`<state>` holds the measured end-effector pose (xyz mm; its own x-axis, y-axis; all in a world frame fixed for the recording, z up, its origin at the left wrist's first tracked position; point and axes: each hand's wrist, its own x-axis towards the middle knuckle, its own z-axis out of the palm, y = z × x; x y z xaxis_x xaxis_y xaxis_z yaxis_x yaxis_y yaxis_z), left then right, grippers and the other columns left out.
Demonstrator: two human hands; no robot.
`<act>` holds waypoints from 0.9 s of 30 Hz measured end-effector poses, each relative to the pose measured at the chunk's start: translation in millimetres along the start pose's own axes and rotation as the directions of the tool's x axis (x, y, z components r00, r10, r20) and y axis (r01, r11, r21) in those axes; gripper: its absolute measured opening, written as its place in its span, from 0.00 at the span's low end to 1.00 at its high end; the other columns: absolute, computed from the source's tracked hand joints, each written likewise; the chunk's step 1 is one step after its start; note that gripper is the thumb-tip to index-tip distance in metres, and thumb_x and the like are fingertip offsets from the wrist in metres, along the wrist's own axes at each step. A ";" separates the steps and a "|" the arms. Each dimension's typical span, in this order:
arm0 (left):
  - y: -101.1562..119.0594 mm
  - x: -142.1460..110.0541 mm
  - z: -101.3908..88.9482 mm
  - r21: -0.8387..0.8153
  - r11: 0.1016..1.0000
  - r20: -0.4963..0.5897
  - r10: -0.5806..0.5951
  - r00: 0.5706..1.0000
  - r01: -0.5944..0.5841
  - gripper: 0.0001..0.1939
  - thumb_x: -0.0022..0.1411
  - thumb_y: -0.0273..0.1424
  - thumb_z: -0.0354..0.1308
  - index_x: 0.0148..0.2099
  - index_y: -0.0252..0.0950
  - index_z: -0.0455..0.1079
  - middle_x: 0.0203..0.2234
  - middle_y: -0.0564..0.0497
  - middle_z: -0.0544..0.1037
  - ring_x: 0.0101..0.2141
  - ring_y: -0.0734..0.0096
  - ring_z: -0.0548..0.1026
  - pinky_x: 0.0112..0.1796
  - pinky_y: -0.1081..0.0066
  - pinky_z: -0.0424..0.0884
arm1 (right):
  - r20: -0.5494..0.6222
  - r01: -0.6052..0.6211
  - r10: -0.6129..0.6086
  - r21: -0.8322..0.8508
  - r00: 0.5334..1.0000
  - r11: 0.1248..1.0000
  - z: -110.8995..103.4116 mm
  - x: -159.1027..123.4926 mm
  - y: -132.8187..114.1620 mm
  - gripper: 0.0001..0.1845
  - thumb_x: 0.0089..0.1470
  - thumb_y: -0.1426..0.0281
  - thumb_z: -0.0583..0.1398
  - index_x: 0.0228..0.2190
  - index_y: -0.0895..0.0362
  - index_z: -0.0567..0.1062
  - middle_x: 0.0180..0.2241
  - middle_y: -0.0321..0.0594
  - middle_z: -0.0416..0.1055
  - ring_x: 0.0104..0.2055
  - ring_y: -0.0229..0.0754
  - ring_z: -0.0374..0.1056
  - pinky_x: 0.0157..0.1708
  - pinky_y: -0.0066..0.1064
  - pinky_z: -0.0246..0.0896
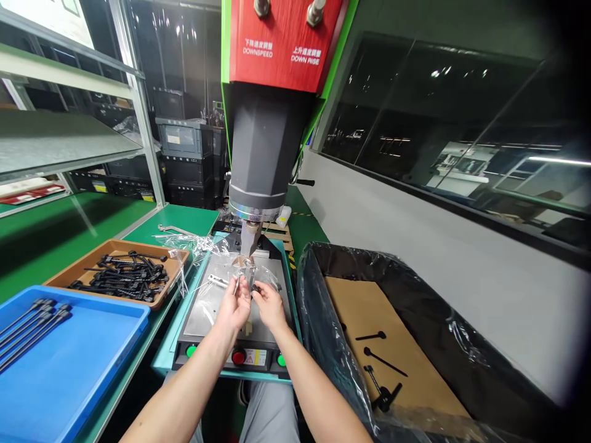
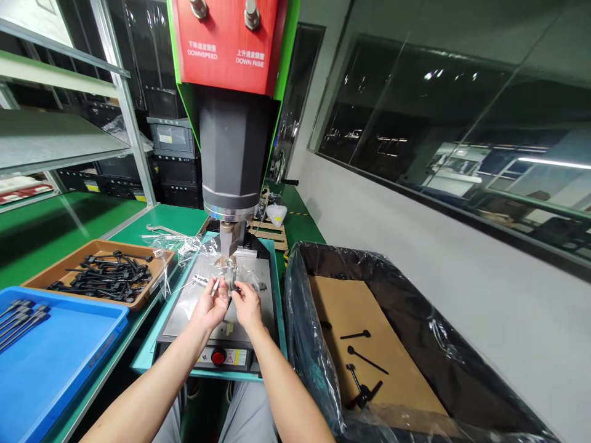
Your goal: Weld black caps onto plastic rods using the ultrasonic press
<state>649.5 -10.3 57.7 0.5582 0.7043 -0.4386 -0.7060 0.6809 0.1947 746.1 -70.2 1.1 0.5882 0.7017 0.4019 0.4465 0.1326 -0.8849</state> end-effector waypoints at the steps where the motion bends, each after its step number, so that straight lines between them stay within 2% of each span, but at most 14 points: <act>1: 1.1 -0.1 2.8 0.019 1.000 -0.007 0.020 1.000 -0.020 0.07 0.69 0.25 0.47 0.37 0.33 0.65 0.26 0.50 0.77 0.22 0.79 0.77 0.24 0.83 0.76 | 0.024 -0.005 0.005 -0.011 1.000 1.000 4.4 4.0 -1.1 0.17 0.50 0.70 0.59 0.42 0.57 0.77 0.39 0.44 0.74 0.34 0.42 0.70 0.38 0.35 0.68; 5: 4.4 -5.6 8.5 0.106 0.989 -0.006 0.105 0.994 -0.104 0.07 0.66 0.22 0.50 0.36 0.31 0.67 0.28 0.48 0.79 0.22 0.78 0.77 0.24 0.83 0.76 | 0.071 0.033 -0.028 -0.066 0.997 0.997 17.4 21.4 -4.4 0.18 0.50 0.72 0.58 0.44 0.56 0.77 0.39 0.44 0.74 0.37 0.44 0.70 0.41 0.37 0.67; 10: 9.0 -9.5 5.4 0.199 0.967 -0.009 0.163 0.987 -0.158 0.06 0.64 0.19 0.53 0.36 0.30 0.69 0.29 0.47 0.80 0.25 0.77 0.78 0.27 0.82 0.77 | -0.058 0.127 -0.137 -0.152 0.989 0.980 19.0 43.2 -9.7 0.21 0.54 0.72 0.55 0.49 0.54 0.75 0.46 0.46 0.71 0.46 0.46 0.68 0.47 0.37 0.63; 14: 11.3 -5.7 3.0 0.251 0.958 -0.019 0.149 0.989 -0.140 0.05 0.63 0.19 0.54 0.35 0.30 0.69 0.30 0.45 0.80 0.25 0.75 0.79 0.26 0.82 0.77 | -0.064 0.180 -0.201 -0.242 0.978 0.954 18.6 57.0 -14.5 0.19 0.55 0.71 0.55 0.47 0.55 0.76 0.46 0.44 0.73 0.49 0.48 0.66 0.52 0.39 0.58; 22: 15.8 0.0 3.5 0.283 0.953 -0.031 0.123 0.992 -0.109 0.03 0.62 0.19 0.55 0.36 0.29 0.69 0.31 0.44 0.80 0.22 0.76 0.78 0.23 0.82 0.76 | -0.068 0.048 -0.070 -0.276 0.995 0.960 30.4 84.0 -17.0 0.11 0.50 0.70 0.58 0.34 0.54 0.79 0.40 0.42 0.76 0.44 0.47 0.65 0.48 0.37 0.56; 27: 19.1 3.1 2.6 0.290 0.951 -0.047 0.130 0.990 -0.111 0.03 0.63 0.19 0.55 0.36 0.29 0.69 0.29 0.44 0.80 0.21 0.77 0.77 0.22 0.82 0.75 | -0.088 -0.036 0.015 -0.242 0.996 0.970 37.3 99.1 -10.8 0.09 0.44 0.66 0.61 0.31 0.55 0.76 0.32 0.39 0.75 0.37 0.45 0.67 0.39 0.34 0.61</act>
<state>638.9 5.5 62.3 0.4407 0.7767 -0.4501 -0.6070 0.6272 0.4880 774.5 24.1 41.7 0.6521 0.6392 0.4076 0.5745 -0.0659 -0.8158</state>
